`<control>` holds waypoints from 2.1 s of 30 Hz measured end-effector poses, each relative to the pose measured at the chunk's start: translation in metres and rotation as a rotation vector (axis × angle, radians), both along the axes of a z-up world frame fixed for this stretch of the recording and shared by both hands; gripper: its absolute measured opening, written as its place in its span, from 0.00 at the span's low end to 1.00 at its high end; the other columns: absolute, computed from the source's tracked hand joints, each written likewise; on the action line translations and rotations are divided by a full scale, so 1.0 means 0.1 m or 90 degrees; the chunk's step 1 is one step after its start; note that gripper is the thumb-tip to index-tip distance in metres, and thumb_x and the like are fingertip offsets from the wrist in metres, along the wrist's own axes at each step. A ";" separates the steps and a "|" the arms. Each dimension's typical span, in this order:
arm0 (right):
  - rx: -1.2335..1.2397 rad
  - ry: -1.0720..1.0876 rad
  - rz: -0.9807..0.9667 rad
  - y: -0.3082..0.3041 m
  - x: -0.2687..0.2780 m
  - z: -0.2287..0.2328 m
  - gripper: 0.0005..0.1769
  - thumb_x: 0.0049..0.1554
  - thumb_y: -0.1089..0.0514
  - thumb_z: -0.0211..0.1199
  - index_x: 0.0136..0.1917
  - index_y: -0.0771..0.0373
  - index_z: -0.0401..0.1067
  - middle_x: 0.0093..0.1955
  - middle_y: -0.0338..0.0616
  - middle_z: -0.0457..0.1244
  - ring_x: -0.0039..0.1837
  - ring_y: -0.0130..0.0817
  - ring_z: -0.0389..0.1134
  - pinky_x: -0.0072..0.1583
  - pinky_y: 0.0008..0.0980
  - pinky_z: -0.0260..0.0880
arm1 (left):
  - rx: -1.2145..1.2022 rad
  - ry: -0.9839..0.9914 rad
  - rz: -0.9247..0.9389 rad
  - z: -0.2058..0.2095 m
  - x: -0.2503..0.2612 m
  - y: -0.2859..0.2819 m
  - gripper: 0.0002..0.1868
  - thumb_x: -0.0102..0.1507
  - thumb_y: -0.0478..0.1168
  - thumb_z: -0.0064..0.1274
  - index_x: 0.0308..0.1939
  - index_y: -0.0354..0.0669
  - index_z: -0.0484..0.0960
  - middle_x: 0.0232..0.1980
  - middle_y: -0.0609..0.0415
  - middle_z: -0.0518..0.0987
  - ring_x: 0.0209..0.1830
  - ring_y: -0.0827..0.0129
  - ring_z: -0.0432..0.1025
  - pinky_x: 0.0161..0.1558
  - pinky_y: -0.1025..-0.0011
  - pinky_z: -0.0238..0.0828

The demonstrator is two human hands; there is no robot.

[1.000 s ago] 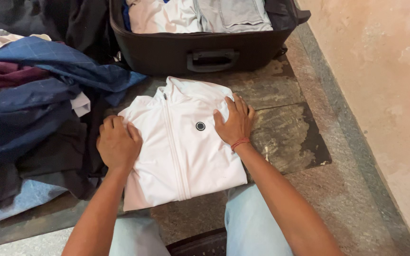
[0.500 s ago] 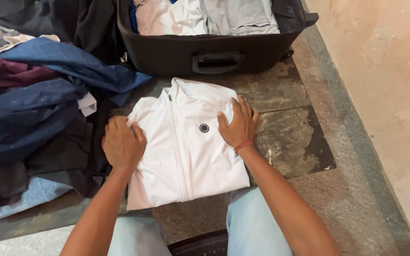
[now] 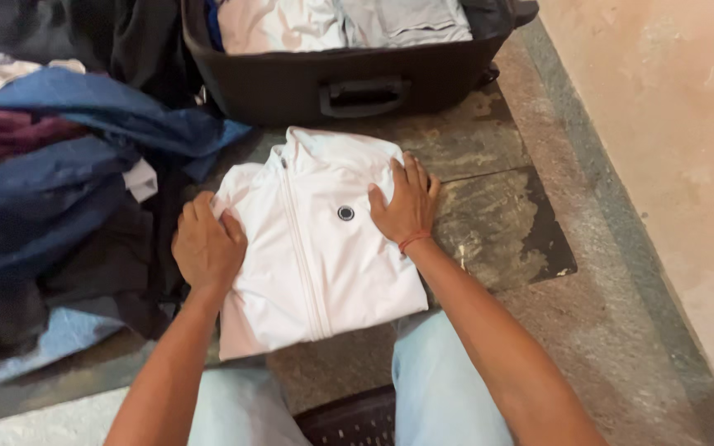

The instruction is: The person folds a white polo shirt, a pair of blue checkered trousers, and a purple shirt by hand on a wooden surface, then places them into an open suitcase.

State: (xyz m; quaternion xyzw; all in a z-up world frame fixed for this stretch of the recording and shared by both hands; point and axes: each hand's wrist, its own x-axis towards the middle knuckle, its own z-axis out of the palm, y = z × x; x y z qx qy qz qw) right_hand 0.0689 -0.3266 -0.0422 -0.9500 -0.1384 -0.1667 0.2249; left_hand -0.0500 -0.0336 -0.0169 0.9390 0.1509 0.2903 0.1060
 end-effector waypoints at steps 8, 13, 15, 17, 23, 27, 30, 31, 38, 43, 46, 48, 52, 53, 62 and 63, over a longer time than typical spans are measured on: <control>-0.014 -0.011 0.002 0.06 0.06 0.07 0.37 0.56 0.43 0.61 0.72 0.67 0.64 0.77 0.59 0.55 0.79 0.51 0.51 0.75 0.53 0.40 | 0.020 0.036 0.019 0.07 0.03 0.00 0.12 0.64 0.42 0.54 0.47 0.39 0.80 0.46 0.45 0.77 0.46 0.50 0.74 0.43 0.56 0.73; -0.011 -0.003 0.004 0.07 0.04 0.04 0.37 0.56 0.43 0.60 0.72 0.66 0.65 0.77 0.58 0.55 0.79 0.50 0.51 0.75 0.52 0.42 | -0.012 -0.001 0.009 0.01 0.04 0.01 0.12 0.67 0.43 0.51 0.49 0.38 0.79 0.48 0.44 0.77 0.46 0.49 0.74 0.43 0.56 0.73; -0.018 -0.017 0.006 0.06 0.07 0.06 0.37 0.56 0.42 0.60 0.71 0.66 0.65 0.77 0.58 0.55 0.79 0.50 0.51 0.75 0.53 0.42 | -0.025 -0.011 0.001 -0.05 0.03 0.04 0.14 0.70 0.46 0.47 0.47 0.39 0.78 0.46 0.45 0.78 0.46 0.48 0.75 0.44 0.54 0.72; -0.029 -0.021 -0.001 0.06 0.06 0.02 0.37 0.56 0.42 0.60 0.71 0.67 0.66 0.77 0.58 0.55 0.79 0.51 0.51 0.75 0.53 0.41 | -0.064 -0.042 -0.006 -0.13 0.02 0.09 0.15 0.73 0.48 0.46 0.48 0.39 0.78 0.46 0.45 0.78 0.46 0.48 0.74 0.46 0.53 0.71; 0.018 -0.015 0.009 0.05 0.05 0.01 0.33 0.60 0.42 0.58 0.71 0.64 0.68 0.78 0.57 0.56 0.79 0.49 0.53 0.75 0.51 0.42 | -0.136 -0.035 -0.015 -0.15 0.02 0.13 0.18 0.70 0.52 0.51 0.46 0.39 0.76 0.43 0.44 0.78 0.43 0.47 0.74 0.45 0.52 0.69; 0.011 -0.030 0.005 0.05 0.07 -0.02 0.34 0.58 0.42 0.60 0.70 0.64 0.68 0.77 0.56 0.57 0.78 0.49 0.53 0.75 0.50 0.43 | -0.141 -0.026 -0.019 -0.06 0.01 0.08 0.18 0.61 0.48 0.58 0.45 0.39 0.76 0.41 0.45 0.78 0.42 0.46 0.74 0.43 0.51 0.69; 0.025 -0.020 -0.004 0.01 0.11 0.00 0.33 0.55 0.43 0.64 0.67 0.63 0.70 0.76 0.55 0.58 0.77 0.49 0.54 0.75 0.50 0.44 | -0.243 0.013 0.002 -0.03 0.05 0.14 0.21 0.56 0.43 0.58 0.51 0.39 0.76 0.46 0.43 0.78 0.46 0.45 0.73 0.48 0.52 0.68; 0.049 -0.001 -0.009 0.05 0.13 0.01 0.31 0.53 0.44 0.66 0.65 0.61 0.71 0.74 0.55 0.58 0.77 0.48 0.55 0.74 0.51 0.44 | -0.245 0.019 0.008 -0.03 0.06 0.16 0.21 0.56 0.43 0.58 0.51 0.39 0.76 0.46 0.43 0.78 0.46 0.45 0.73 0.48 0.52 0.68; 0.140 0.043 0.013 0.39 0.32 0.30 0.18 0.57 0.52 0.63 0.60 0.56 0.74 0.62 0.43 0.69 0.64 0.41 0.67 0.68 0.44 0.58 | -0.114 -0.058 -0.086 -0.02 0.44 0.02 0.21 0.61 0.42 0.60 0.56 0.38 0.82 0.62 0.41 0.73 0.62 0.47 0.66 0.59 0.50 0.61; -0.062 0.095 0.019 0.58 0.71 0.49 0.19 0.47 0.52 0.73 0.51 0.60 0.76 0.52 0.49 0.67 0.57 0.48 0.65 0.58 0.48 0.57 | -0.096 -0.027 -0.138 -0.01 0.80 -0.12 0.22 0.58 0.46 0.63 0.51 0.36 0.83 0.58 0.42 0.74 0.59 0.47 0.64 0.57 0.48 0.55; -0.105 0.116 0.063 0.60 0.70 0.58 0.06 0.50 0.58 0.69 0.43 0.56 0.79 0.49 0.45 0.68 0.58 0.44 0.66 0.62 0.46 0.57 | -0.143 0.122 -0.122 -0.01 0.93 -0.08 0.13 0.57 0.43 0.61 0.42 0.40 0.84 0.56 0.46 0.75 0.60 0.50 0.64 0.58 0.49 0.55; -0.021 0.029 0.121 0.56 0.53 0.59 0.05 0.52 0.60 0.68 0.44 0.58 0.77 0.49 0.45 0.67 0.57 0.44 0.67 0.60 0.44 0.58 | -0.130 0.064 -0.161 0.00 0.95 -0.08 0.10 0.55 0.38 0.60 0.40 0.41 0.81 0.53 0.46 0.76 0.56 0.52 0.66 0.59 0.50 0.55; 0.075 -0.228 0.333 0.35 0.04 0.57 0.09 0.57 0.66 0.64 0.52 0.64 0.74 0.55 0.45 0.65 0.59 0.44 0.66 0.63 0.40 0.61 | -0.140 -0.068 -0.220 0.06 0.76 -0.16 0.10 0.57 0.31 0.56 0.42 0.42 0.77 0.51 0.48 0.76 0.55 0.53 0.68 0.59 0.55 0.57; 0.075 -0.228 0.329 0.30 -0.07 0.58 0.09 0.57 0.66 0.64 0.52 0.64 0.74 0.55 0.45 0.65 0.59 0.44 0.66 0.63 0.40 0.61 | -0.124 -0.054 -0.248 0.08 0.69 -0.18 0.09 0.57 0.31 0.56 0.40 0.42 0.76 0.46 0.49 0.75 0.52 0.55 0.69 0.60 0.55 0.57; 0.055 -0.147 0.506 0.04 -0.29 0.63 0.07 0.45 0.57 0.67 0.36 0.58 0.70 0.44 0.43 0.68 0.48 0.39 0.69 0.56 0.43 0.60 | 0.042 -0.077 -0.416 0.42 0.31 -0.29 0.20 0.55 0.33 0.58 0.52 0.36 0.80 0.46 0.51 0.78 0.48 0.59 0.71 0.60 0.53 0.59; 0.063 -0.078 0.408 0.08 -0.22 0.62 0.09 0.50 0.55 0.67 0.31 0.56 0.70 0.34 0.41 0.66 0.39 0.38 0.66 0.53 0.41 0.63 | 0.080 -0.061 -0.432 0.43 0.28 -0.33 0.21 0.54 0.34 0.59 0.52 0.37 0.82 0.41 0.53 0.76 0.48 0.59 0.71 0.60 0.52 0.60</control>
